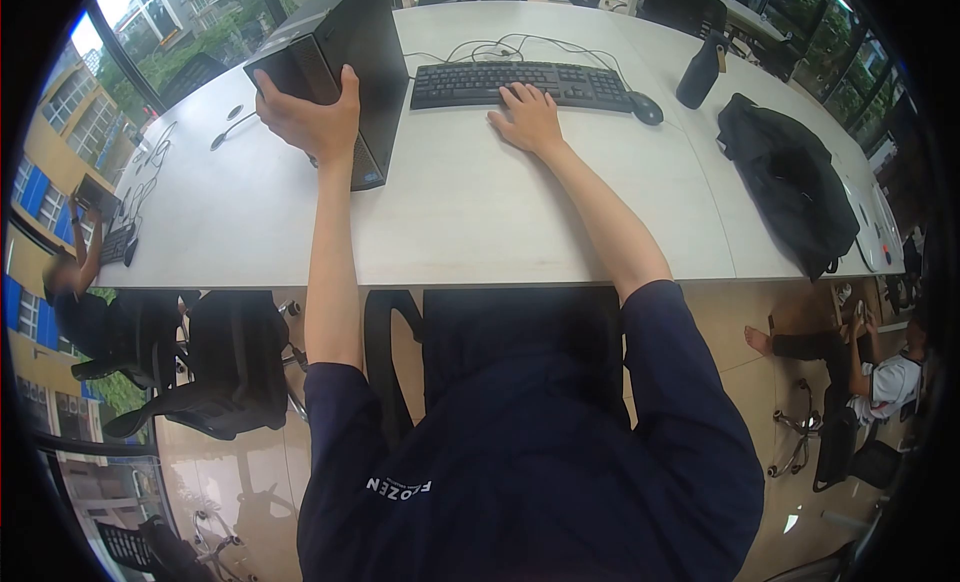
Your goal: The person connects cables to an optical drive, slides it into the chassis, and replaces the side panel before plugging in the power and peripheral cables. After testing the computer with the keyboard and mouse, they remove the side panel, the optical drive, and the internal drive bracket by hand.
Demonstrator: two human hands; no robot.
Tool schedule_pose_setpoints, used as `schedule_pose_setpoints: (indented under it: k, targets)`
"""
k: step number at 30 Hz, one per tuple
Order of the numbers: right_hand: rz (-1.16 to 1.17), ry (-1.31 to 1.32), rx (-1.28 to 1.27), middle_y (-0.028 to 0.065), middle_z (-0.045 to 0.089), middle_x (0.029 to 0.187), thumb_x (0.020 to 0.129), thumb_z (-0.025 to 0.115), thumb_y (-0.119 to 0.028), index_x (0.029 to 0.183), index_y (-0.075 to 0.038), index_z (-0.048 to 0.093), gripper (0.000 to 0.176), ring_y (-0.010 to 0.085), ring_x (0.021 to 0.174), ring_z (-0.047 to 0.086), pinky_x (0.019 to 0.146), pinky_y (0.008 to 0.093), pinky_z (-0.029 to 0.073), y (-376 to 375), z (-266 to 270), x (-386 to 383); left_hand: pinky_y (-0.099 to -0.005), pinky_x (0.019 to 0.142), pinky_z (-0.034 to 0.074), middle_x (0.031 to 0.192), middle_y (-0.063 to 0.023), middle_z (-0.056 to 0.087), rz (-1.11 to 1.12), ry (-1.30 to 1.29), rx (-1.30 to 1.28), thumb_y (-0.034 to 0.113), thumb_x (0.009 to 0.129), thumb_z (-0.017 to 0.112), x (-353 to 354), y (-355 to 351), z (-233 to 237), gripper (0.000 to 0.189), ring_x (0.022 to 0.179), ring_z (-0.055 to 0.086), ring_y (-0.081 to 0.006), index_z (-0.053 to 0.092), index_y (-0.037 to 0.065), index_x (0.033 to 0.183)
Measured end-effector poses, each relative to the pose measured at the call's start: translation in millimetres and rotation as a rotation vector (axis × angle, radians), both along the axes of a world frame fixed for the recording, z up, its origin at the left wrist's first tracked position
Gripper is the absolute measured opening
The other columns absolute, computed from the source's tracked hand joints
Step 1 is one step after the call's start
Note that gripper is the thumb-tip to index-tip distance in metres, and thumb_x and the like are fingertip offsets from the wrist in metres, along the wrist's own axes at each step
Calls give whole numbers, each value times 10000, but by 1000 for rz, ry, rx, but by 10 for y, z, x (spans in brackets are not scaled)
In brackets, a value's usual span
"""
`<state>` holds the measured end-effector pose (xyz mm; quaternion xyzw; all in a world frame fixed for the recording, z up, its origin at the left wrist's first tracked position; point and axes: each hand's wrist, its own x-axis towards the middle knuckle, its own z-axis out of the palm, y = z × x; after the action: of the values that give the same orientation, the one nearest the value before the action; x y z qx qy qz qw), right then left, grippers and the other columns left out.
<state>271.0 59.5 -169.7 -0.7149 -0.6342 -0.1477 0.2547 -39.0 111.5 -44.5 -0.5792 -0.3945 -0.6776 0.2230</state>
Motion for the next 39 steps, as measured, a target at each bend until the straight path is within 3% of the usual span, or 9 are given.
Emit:
schedule_pose_setpoints:
  k: [21,39]
  targets:
    - [51,-20,124,81,524,1433,900,614,-314,1356,-138,600,488,289,1364,446,1136,540,317,87,-92,87,-573,1043,371,1389,-296,394,-3,-6,-1,443,716,850,3,-11,-1,1124,1276,379,-451,225,-44,1513]
    - [77,-10,116,67,545,1404,857,598,-205,1345,-130,609,494,262,1346,457,1113,519,308,63,-65,129,-571,1072,349,1391,-308,380,-25,-15,-12,437,714,856,-12,9,-12,1135,1302,366,-459,223,-62,1513]
